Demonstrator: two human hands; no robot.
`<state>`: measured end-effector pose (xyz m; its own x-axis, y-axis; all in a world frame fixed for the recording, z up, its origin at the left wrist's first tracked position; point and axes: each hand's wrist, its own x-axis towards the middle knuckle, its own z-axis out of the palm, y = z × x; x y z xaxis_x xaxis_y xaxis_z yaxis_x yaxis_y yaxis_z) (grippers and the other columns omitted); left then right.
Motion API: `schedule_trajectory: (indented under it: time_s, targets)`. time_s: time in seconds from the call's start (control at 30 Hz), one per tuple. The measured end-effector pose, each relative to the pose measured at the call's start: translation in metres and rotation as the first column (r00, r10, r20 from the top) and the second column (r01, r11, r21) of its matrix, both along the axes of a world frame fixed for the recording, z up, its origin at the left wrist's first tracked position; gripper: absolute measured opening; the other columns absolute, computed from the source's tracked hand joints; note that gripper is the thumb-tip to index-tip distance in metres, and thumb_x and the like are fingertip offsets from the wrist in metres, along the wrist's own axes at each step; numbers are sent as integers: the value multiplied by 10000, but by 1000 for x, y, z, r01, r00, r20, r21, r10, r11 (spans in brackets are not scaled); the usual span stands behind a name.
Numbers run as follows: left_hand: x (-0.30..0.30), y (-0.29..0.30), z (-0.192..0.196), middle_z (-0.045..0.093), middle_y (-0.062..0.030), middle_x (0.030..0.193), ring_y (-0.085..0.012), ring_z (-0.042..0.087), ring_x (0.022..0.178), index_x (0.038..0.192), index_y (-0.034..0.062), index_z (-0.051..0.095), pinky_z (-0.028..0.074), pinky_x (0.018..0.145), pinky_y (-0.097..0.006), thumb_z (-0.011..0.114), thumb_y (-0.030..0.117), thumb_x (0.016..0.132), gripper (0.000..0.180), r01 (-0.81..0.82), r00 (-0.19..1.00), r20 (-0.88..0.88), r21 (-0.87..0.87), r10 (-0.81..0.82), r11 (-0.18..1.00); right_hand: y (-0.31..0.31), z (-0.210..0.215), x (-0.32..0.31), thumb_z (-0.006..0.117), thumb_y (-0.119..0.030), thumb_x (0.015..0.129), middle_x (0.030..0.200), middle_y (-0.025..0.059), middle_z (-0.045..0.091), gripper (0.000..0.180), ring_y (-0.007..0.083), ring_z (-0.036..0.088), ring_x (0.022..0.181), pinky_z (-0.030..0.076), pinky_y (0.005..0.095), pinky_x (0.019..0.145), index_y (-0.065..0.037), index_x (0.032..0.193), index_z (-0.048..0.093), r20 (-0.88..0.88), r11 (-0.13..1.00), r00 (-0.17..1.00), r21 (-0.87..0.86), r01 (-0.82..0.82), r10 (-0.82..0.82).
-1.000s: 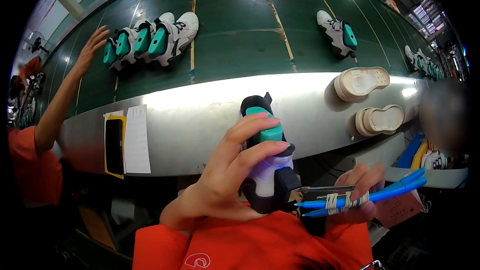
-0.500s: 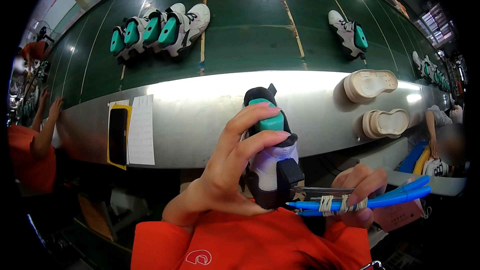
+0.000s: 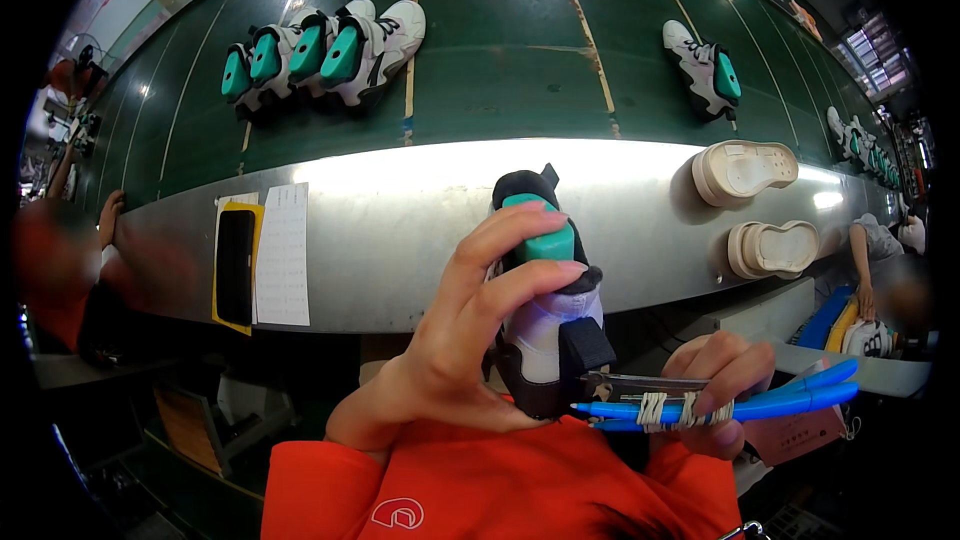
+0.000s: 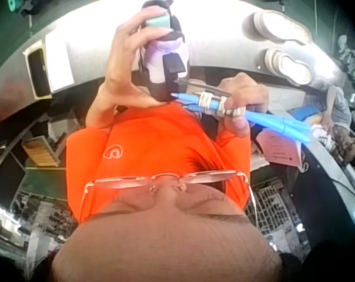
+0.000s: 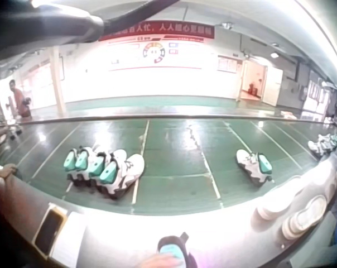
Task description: The person picks up white sneakers with teal accents from a conveyor belt and uses a blue-handled tool to trim excess material from the shoe's sole. The person handles the shoes one at a time, performing the trimming action and then placing the finished shoes back onto the moving belt.
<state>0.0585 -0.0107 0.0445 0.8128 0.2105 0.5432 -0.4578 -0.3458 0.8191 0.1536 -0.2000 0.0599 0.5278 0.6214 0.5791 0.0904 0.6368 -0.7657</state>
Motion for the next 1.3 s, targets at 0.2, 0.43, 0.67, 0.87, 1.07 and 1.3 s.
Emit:
schedule_trajectory:
  time_s: [0.2, 0.43, 0.67, 0.87, 1.07, 1.3]
  targets:
    - [0, 1, -1, 367, -192, 1256, -371, 375, 1176, 1177, 60, 447, 339, 959, -423, 822, 161, 503, 778, -11, 1000, 2, -2, 11, 1000, 0, -3, 0, 659, -166, 762, 646, 105, 547, 242, 134, 490, 499, 415, 231, 384, 19, 805, 510, 5, 1000, 1000, -2, 29, -29]
    - [0, 2, 0, 364, -190, 1263, -374, 367, 1183, 1178, 66, 450, 333, 963, -427, 815, 145, 496, 777, -11, 1000, -10, -2, 11, 1000, 3, 0, -1, 655, -172, 763, 645, 101, 548, 235, 131, 487, 492, 422, 232, 390, 12, 798, 514, -13, 999, 999, -19, 45, -45]
    - [0, 1, 2, 367, -191, 1260, -368, 369, 1184, 1180, 66, 448, 335, 961, -424, 812, 137, 493, 780, -3, 1000, -15, -3, 3, 1000, 1, 11, 7, 657, -169, 757, 633, 95, 550, 232, 152, 485, 474, 416, 259, 399, 17, 828, 538, 58, 996, 998, -91, -16, 22]
    - [1, 4, 3, 371, -188, 1257, -362, 376, 1178, 1180, 70, 442, 347, 951, -414, 813, 130, 494, 782, -14, 1000, -20, -12, 13, 1000, 7, 43, 33, 655, -198, 758, 581, 101, 520, 250, 212, 489, 428, 392, 300, 392, 21, 837, 562, 265, 890, 887, -370, -268, 377]
    - [1, 5, 2, 368, -185, 1261, -357, 377, 1180, 1184, 76, 442, 345, 954, -411, 822, 144, 492, 793, -17, 1000, 2, -27, 17, 999, 7, 40, 30, 666, -208, 747, 607, 101, 530, 251, 204, 511, 457, 406, 287, 398, 9, 829, 568, 228, 919, 922, -318, -233, 312]
    - [-2, 7, -2, 364, -189, 1266, -362, 362, 1192, 1184, 70, 445, 326, 969, -423, 832, 185, 489, 804, -15, 1000, -9, -27, 15, 1000, 10, 23, 19, 682, -169, 731, 657, 96, 555, 251, 169, 503, 485, 426, 262, 414, 3, 861, 553, 158, 973, 975, -195, -126, 158]
